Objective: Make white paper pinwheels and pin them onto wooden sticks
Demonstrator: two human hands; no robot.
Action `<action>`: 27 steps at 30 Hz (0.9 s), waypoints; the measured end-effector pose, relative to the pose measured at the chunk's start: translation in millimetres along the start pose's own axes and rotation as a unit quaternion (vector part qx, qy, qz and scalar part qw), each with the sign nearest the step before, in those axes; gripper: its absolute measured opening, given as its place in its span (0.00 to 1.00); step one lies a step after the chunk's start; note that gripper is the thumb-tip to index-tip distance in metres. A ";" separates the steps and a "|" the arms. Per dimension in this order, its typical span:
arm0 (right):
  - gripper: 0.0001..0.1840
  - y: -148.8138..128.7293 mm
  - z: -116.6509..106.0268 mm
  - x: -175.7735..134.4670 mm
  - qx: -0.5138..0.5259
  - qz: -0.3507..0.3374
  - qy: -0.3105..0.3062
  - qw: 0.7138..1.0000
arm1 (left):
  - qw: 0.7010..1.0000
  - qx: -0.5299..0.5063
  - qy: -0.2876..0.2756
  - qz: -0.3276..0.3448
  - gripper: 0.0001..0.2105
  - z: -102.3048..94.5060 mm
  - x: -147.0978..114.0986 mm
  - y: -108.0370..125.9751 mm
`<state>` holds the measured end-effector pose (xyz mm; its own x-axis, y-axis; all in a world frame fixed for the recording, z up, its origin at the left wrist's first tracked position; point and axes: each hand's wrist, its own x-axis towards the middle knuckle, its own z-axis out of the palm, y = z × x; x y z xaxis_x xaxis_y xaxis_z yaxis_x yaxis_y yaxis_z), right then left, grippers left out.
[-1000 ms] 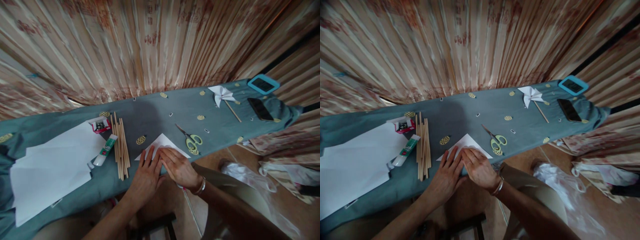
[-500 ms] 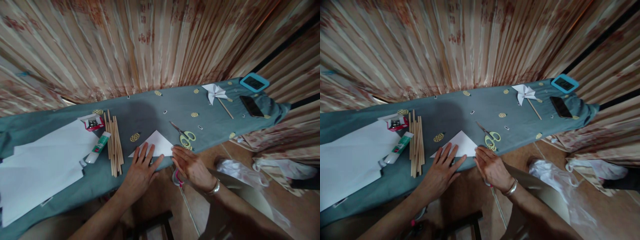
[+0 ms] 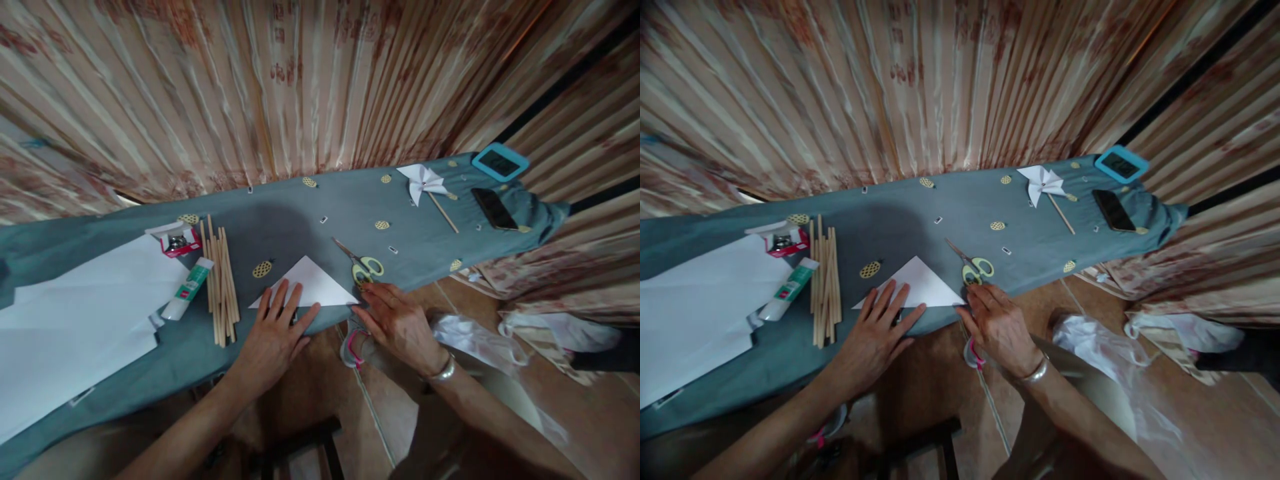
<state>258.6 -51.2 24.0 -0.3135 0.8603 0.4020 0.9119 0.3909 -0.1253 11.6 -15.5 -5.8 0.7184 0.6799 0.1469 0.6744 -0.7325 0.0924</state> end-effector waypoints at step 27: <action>0.14 15.1 12.8 1.8 0.130 -0.071 -0.093 0.985 | 0.997 -0.022 0.073 0.005 0.14 -16.0 -16.1 -24.5</action>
<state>268.4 -39.6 11.2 -0.4977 0.8267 0.2623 0.7644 0.5610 -0.3177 -19.1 -9.1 5.3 0.6908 0.6626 0.2895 0.6567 -0.7424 0.1323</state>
